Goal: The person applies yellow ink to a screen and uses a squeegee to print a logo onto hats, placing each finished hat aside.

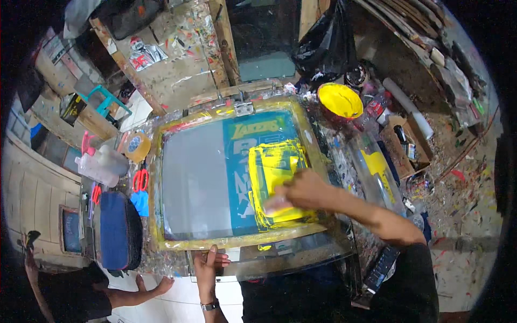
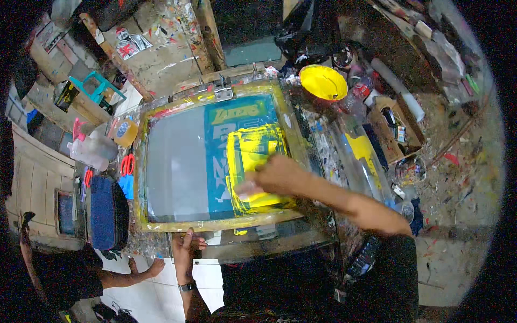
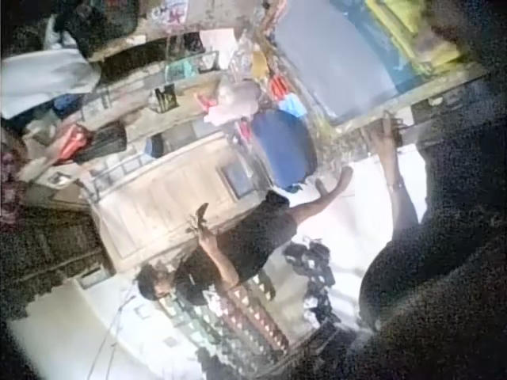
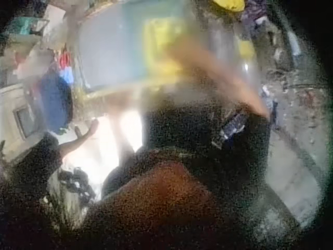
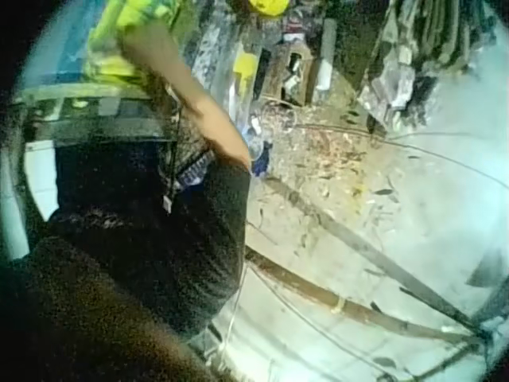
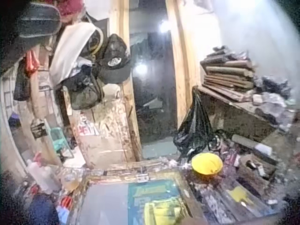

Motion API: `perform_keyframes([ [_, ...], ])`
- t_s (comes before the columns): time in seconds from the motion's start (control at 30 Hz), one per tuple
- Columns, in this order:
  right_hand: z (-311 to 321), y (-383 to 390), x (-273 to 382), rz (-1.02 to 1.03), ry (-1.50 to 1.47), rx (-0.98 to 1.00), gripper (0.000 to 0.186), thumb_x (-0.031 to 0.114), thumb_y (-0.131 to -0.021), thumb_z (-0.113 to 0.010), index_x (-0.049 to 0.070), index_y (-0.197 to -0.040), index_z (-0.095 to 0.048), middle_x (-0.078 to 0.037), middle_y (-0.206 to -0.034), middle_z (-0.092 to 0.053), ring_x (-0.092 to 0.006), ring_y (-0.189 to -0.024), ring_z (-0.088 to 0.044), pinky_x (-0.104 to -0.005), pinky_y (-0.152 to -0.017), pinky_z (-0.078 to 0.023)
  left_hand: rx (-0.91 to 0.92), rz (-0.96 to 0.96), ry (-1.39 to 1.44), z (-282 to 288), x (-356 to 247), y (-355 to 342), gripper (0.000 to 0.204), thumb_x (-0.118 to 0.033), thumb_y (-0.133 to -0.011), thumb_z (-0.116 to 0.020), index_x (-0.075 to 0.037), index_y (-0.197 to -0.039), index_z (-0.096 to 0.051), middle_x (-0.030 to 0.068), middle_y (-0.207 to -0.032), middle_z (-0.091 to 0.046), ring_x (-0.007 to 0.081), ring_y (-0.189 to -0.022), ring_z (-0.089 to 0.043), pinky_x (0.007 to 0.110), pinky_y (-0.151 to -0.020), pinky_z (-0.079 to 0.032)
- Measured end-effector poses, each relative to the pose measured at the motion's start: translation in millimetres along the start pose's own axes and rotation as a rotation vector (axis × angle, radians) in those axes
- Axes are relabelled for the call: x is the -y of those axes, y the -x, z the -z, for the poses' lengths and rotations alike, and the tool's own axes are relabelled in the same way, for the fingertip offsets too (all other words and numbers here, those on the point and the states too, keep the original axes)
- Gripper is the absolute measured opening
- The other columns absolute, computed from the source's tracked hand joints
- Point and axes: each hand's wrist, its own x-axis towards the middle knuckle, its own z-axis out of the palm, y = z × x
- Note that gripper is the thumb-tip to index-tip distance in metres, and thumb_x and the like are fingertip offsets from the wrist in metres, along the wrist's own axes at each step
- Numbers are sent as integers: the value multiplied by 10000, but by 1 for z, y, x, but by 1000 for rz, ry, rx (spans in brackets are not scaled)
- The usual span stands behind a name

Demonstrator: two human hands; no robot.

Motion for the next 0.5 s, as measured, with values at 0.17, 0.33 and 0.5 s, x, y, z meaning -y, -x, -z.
perform_keyframes([
  [0.17, -22, -38, -82, -123, 68, -437, 345, 482, -905, -575, 154, -1012, -589, -62, -632, -606, -292, -562, -649, -421, -492, -486, 55, -17, 29, -1, 2, -3, 412, -320, -944, -636, 89, -921, -586, 186, -747, -681, 245, -618, -690, 319, -567, -573],
  [0.33, -37, -8, -2, -371, 152, -379, 360, 450, -864, -652, 98, -904, -584, -81, -639, -611, -298, -541, -630, -406, -478, -466, -17, 6, 76, 1, 5, 0, 409, -308, -945, -635, 75, -1011, -510, 194, -765, -680, 258, -625, -693, 331, -566, -577],
  [0.5, -21, 25, 49, -274, 22, -216, 261, 309, -858, -611, 105, -1021, -591, -106, -712, -659, -304, -609, -668, -441, -528, -497, 4, 18, 49, 6, 8, -4, 456, -325, -942, -638, 90, -1018, -466, 200, -774, -677, 269, -635, -696, 330, -570, -584],
])
